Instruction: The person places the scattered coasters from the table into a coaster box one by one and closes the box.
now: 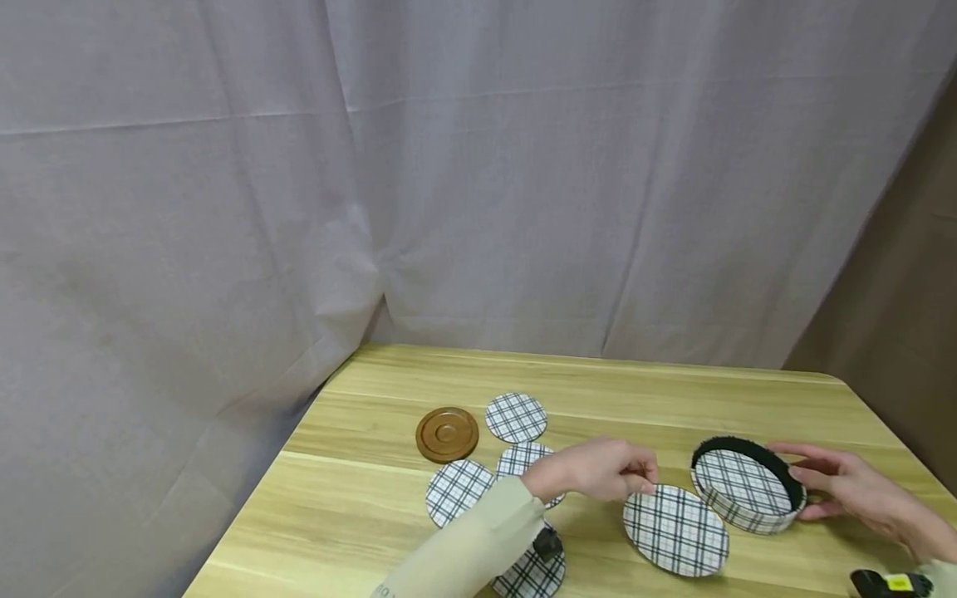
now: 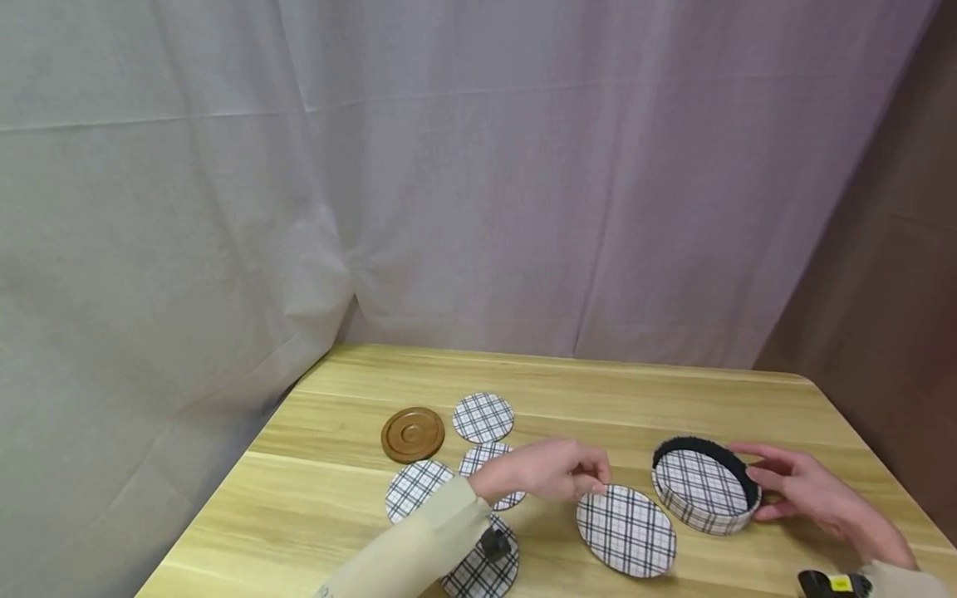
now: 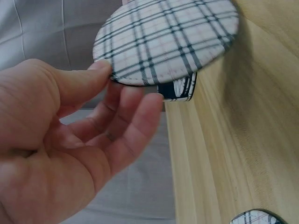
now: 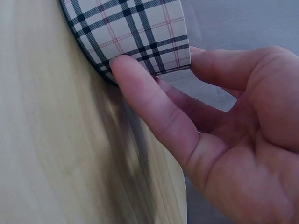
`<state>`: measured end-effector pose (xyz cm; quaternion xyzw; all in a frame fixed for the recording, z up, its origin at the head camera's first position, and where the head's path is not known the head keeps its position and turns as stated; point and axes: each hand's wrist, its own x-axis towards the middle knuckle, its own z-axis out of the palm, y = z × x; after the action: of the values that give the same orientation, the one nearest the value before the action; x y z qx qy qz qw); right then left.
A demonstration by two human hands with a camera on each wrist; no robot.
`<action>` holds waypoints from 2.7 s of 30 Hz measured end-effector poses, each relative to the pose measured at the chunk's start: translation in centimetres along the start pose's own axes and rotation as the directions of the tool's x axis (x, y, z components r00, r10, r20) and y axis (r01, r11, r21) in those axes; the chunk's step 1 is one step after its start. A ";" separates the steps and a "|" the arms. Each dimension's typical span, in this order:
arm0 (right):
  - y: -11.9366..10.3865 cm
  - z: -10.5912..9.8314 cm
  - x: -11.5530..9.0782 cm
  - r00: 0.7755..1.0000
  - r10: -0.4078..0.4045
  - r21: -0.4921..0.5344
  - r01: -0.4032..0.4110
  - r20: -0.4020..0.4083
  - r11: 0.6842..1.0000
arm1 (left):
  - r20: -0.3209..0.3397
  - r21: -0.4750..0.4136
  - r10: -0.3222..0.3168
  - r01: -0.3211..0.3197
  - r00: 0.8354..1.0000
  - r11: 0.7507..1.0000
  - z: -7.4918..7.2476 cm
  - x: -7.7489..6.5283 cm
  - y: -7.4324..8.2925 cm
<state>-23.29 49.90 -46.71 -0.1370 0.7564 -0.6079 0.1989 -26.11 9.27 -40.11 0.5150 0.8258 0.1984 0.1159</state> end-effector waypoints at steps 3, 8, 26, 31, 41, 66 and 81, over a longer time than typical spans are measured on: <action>-0.1 -0.1 -0.1 1.000 -0.005 0.005 0.005 0.002 1.000 | -0.037 -0.030 0.004 -0.005 0.999 1.000 0.1 0.3 0.0; -0.4 -0.2 -0.1 1.000 -0.014 0.010 0.014 0.005 1.000 | -0.104 -0.105 -0.030 0.019 0.994 0.994 0.2 0.8 0.2; -0.8 -0.1 -0.1 1.000 0.017 -0.011 -0.017 -0.010 1.000 | -0.282 -0.434 -0.294 0.152 0.913 0.888 1.9 4.0 1.2; -0.9 0.1 -0.2 0.999 0.032 -0.025 -0.032 -0.019 0.999 | -0.307 -0.567 -0.384 0.157 0.871 0.809 2.3 5.0 1.5; -0.6 0.1 -0.3 0.998 0.064 -0.007 -0.065 -0.022 0.998 | -0.314 -0.731 -0.508 0.137 0.802 0.669 4.6 7.6 1.7; -0.9 0.7 0.0 0.992 0.090 -0.053 -0.094 -0.084 0.994 | -0.204 -0.951 -0.687 0.024 0.698 0.307 8.4 10.7 2.3; -0.5 0.3 -0.1 0.994 0.085 -0.067 -0.090 -0.072 0.994 | -0.187 -0.929 -0.704 0.110 0.685 0.354 8.5 10.9 2.8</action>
<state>-23.04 49.57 -46.31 -0.0895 0.7890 -0.5759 0.1944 -25.37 21.90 -46.34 0.0601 0.7052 0.6889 0.1566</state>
